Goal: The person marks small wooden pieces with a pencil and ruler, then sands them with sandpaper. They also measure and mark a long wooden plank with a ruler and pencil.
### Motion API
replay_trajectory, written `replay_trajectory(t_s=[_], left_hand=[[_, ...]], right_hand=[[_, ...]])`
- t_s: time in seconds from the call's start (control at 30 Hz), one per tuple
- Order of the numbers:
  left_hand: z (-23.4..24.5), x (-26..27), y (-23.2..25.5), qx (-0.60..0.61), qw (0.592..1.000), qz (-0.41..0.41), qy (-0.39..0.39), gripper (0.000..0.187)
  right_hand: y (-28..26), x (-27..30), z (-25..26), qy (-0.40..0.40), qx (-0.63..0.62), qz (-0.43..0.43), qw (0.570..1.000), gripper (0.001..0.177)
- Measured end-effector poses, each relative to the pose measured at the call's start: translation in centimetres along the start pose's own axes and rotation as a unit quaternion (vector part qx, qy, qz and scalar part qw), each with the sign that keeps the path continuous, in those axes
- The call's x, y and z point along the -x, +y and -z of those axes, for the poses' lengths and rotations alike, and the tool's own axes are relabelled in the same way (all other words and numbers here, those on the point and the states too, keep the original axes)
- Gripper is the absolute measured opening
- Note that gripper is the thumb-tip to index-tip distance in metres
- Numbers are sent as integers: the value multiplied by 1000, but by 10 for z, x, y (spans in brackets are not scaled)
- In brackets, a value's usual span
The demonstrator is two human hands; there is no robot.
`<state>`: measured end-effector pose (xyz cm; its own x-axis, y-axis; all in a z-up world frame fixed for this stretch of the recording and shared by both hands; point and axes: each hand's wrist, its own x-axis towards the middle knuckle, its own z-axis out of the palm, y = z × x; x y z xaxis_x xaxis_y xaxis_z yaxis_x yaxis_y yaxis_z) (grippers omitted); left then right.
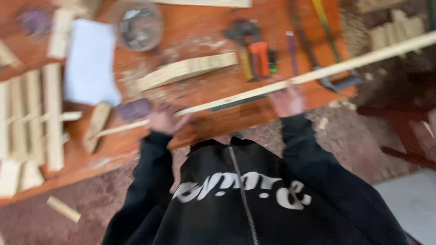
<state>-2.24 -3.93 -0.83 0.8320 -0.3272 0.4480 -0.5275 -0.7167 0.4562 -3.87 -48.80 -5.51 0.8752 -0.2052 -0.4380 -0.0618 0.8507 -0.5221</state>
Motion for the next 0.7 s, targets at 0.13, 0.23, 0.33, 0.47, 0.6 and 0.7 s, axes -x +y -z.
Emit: replay_trajectory(t_s=[0.13,0.23,0.33,0.47,0.6,0.7], left_hand=[[-7,41,-1,-84,993,54,-66,36],[6,64,8,-114,987,75,-87,36],[12,98,13,-223,957,121,-139,43],[20,76,62,-212,961,138,-113,46],[-3,28,100,-181,980,78,-33,60],[-36,-10,140,-159,986,42,-3,60]], right_hand=[[9,14,-22,55,1,-13,998,18],[6,23,-21,2,39,-69,997,22],[15,38,-29,-44,51,-104,992,18],[30,39,-24,-57,49,-114,991,20],[39,33,-23,-54,59,-112,990,23],[54,28,-18,-51,48,-119,990,28]])
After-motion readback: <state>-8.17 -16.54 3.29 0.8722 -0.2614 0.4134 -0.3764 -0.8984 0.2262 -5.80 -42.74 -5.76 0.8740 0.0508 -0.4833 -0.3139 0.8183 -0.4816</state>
